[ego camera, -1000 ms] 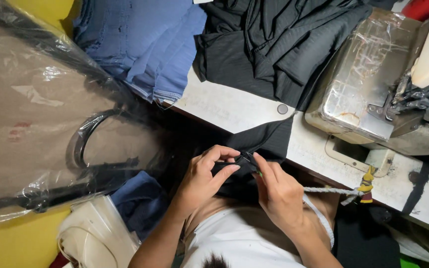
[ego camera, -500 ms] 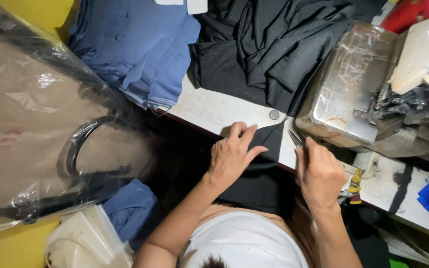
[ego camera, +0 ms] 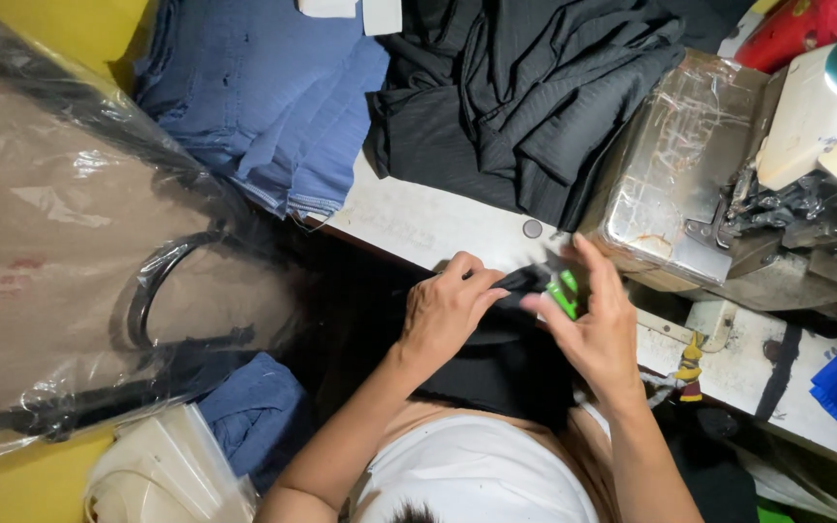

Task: Trimming loose threads from black fabric pieces using hand nippers at a sewing workstation

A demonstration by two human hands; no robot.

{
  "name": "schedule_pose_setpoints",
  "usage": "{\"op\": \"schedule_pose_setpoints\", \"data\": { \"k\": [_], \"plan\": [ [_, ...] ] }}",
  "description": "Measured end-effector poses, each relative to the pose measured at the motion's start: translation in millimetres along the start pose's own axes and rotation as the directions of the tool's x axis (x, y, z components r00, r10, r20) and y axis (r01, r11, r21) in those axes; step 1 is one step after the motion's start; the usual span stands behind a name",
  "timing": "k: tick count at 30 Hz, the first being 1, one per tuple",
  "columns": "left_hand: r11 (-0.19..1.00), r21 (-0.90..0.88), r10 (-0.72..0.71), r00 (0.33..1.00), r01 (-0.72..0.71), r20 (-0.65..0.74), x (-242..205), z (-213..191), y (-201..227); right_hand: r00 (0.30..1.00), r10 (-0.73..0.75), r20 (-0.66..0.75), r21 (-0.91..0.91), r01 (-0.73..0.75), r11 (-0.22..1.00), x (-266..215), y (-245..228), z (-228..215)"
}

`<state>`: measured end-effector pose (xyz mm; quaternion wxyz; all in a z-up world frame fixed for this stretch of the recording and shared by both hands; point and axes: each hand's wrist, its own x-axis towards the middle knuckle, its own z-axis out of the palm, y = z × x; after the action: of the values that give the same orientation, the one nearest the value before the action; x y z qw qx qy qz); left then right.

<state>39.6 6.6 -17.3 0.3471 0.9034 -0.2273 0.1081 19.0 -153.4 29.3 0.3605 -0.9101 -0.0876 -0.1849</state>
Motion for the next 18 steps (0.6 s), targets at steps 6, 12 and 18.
{"op": "schedule_pose_setpoints", "data": {
  "k": [6, 12, 18],
  "plan": [
    [0.260, -0.907, -0.338, 0.911, 0.331, 0.236, -9, 23, -42, 0.996, 0.029, 0.086, -0.174, -0.013, 0.985, -18, 42, 25],
    [0.037, -0.976, -0.475, 0.863, 0.214, 0.171, -50, -53, -91, 0.788, 0.597, 0.150, 0.146, -0.615, 0.775, -75, 47, -13],
    [0.555, -0.454, -0.675, 0.696, 0.697, 0.245, -110, -2, -140, 0.678, 0.717, 0.159, -0.296, -0.660, 0.690, -141, 74, 11]
  ]
}}
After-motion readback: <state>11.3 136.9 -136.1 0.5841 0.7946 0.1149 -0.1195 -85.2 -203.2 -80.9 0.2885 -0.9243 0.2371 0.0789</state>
